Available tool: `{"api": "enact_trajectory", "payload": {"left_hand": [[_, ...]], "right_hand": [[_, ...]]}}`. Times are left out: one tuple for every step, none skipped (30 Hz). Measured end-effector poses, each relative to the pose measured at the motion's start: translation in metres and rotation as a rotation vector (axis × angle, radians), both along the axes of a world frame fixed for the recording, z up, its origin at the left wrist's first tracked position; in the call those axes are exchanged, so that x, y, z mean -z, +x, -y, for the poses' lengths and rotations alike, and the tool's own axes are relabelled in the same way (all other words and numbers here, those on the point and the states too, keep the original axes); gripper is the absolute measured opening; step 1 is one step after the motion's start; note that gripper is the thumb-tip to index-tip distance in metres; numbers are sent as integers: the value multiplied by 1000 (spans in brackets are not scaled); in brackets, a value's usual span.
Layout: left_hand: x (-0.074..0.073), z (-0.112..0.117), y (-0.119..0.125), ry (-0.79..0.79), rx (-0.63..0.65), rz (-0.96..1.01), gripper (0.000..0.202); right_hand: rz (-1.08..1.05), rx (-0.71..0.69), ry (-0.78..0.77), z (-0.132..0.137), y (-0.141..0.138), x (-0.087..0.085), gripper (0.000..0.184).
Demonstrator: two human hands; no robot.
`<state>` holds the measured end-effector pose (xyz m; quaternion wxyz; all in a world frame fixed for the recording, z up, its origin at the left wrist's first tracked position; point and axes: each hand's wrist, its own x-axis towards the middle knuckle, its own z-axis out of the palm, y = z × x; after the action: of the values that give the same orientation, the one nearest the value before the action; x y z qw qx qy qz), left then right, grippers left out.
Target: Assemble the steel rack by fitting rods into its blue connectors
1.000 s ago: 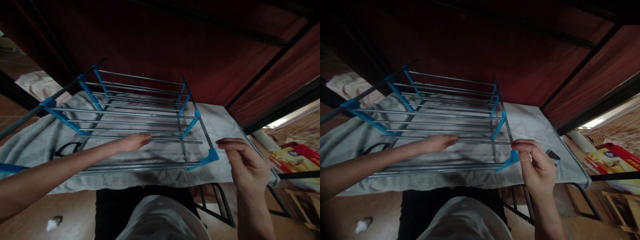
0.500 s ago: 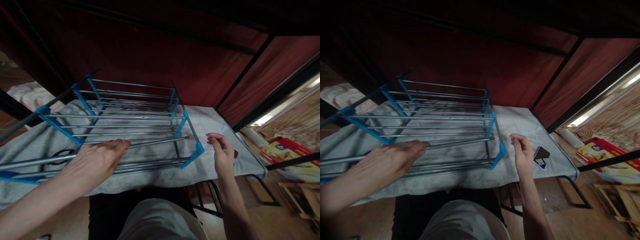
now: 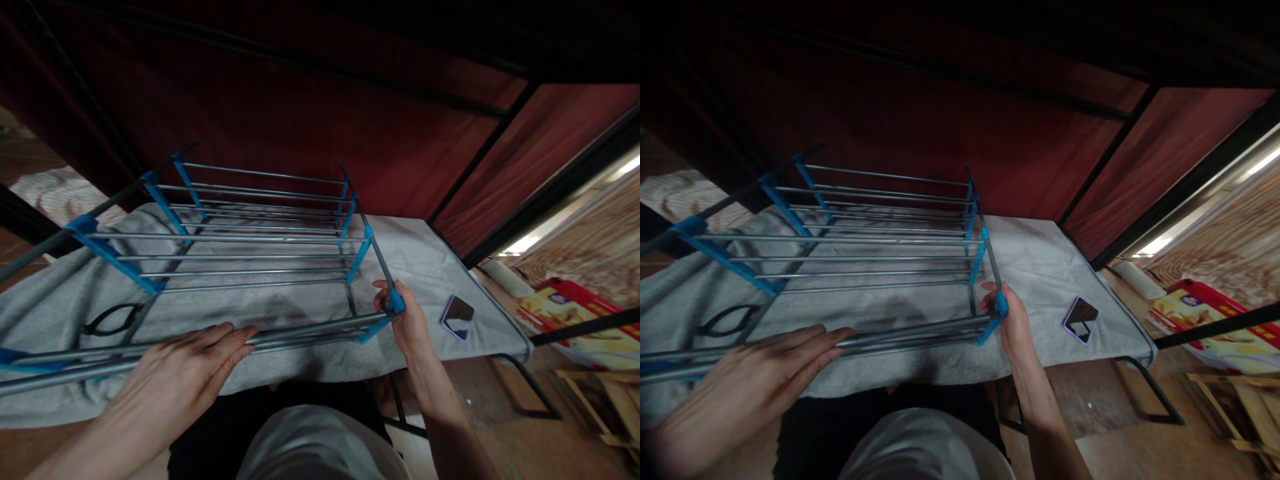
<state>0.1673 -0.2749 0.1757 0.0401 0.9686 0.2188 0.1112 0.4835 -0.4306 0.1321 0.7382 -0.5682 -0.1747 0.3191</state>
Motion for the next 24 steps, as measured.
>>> {"api": "enact_trajectory", "payload": {"left_hand": [[0, -1, 2, 4, 2, -3, 57], [0, -2, 3, 5, 3, -4, 58], [1, -4, 4, 6, 4, -1, 58], [3, -6, 4, 1, 4, -2, 57], [4, -8, 4, -8, 5, -3, 57], [6, -10, 4, -20, 3, -6, 56], [8, -12, 4, -33, 4, -9, 55], [9, -13, 4, -49, 6, -15, 54], [10, -14, 5, -61, 6, -20, 53], [11, -15, 5, -67, 8, -25, 53], [11, -16, 6, -68, 11, -30, 54], [11, -16, 7, -65, 14, -37, 55], [10, -17, 8, -61, 17, -44, 56], [10, -17, 9, -54, 18, -49, 57], [10, -18, 10, -49, 19, -54, 57], [11, -18, 10, -46, 20, -57, 58], [11, -19, 11, -43, 20, -57, 57], [12, -20, 11, -40, 22, -54, 57], [14, -21, 12, -36, 26, -49, 57], [15, -21, 12, -30, 31, -39, 57], [17, -22, 13, -24, 36, -26, 57], [17, -23, 14, -21, 43, -11, 57], [17, -23, 15, -24, 49, 0, 56], [16, -23, 16, -31, 55, 12, 53]], "right_hand": [[14, 7, -3, 0, 0, 0, 44], [27, 16, -4, -1, -1, 0, 44], [37, 23, -5, -1, -1, 0, 44], [43, 29, -5, -2, -2, 0, 44], [44, 34, -4, -2, -2, 0, 43], [40, 39, -2, -2, -2, 0, 42], [34, 44, 0, -2, -3, 0, 41], [27, 46, 3, -2, -3, -1, 41], [20, 45, 5, -2, -3, -1, 41], [15, 43, 8, -2, -3, -1, 41], [11, 39, 11, -2, -3, -1, 41], [11, 37, 14, -2, -3, -1, 41], [12, 37, 17, -3, -3, -1, 40], [12, 38, 19, -3, -3, -1, 40], [11, 42, 21, -3, -4, -1, 40], [9, 48, 24, -3, -4, -1, 40], [5, 53, 27, -3, -4, -1, 39], [0, 54, 29, -3, -4, -2, 39], [-3, 54, 29, -3, -4, -2, 38], [-5, 53, 26, -2, -4, -2, 38], [-8, 51, 23, -2, -3, -2, 38], [-11, 50, 19, -2, -3, -2, 38], [-15, 49, 17, -2, -2, -3, 38], [-20, 49, 16, -3, -2, -3, 38]]}}
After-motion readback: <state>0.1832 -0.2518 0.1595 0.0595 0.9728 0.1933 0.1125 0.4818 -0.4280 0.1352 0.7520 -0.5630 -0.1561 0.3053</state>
